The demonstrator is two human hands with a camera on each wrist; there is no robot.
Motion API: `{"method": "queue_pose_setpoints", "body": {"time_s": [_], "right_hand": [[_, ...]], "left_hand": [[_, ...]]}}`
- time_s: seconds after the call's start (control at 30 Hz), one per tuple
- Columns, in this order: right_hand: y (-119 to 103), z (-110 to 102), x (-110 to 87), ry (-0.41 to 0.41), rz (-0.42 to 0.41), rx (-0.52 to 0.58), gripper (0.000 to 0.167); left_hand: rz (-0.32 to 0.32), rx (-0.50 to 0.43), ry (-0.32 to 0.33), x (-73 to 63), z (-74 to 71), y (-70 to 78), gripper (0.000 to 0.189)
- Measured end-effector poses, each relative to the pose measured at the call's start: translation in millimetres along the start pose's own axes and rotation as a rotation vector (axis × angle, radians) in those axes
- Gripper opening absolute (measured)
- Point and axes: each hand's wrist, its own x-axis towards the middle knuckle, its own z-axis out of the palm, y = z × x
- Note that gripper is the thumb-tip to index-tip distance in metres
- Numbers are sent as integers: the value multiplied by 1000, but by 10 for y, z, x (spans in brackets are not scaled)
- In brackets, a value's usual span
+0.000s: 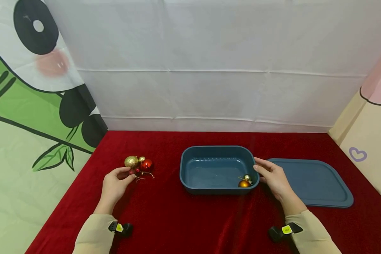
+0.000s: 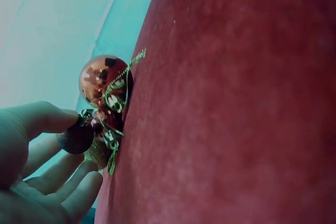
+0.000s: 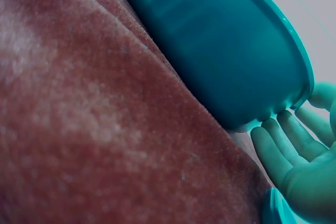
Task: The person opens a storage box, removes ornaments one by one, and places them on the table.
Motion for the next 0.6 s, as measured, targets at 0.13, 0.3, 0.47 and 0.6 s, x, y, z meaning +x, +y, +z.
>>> {"method": "queue_pose_setpoints", "body": {"time_s": [0.13, 0.3, 0.47, 0.6], "right_hand": [[-1, -8, -3, 0, 5, 1, 61], [-4, -12, -9, 0, 8, -2, 62], [-9, -15, -11, -3, 9, -11, 62], [-7, -16, -6, -5, 10, -19, 61]], "left_hand": [[-11, 20, -26, 9, -2, -38, 40], [-22, 40, -65, 26, 1, -71, 40], [-36, 53, -88, 28, 5, -74, 42], [-49, 51, -103, 20, 4, -69, 44]]}}
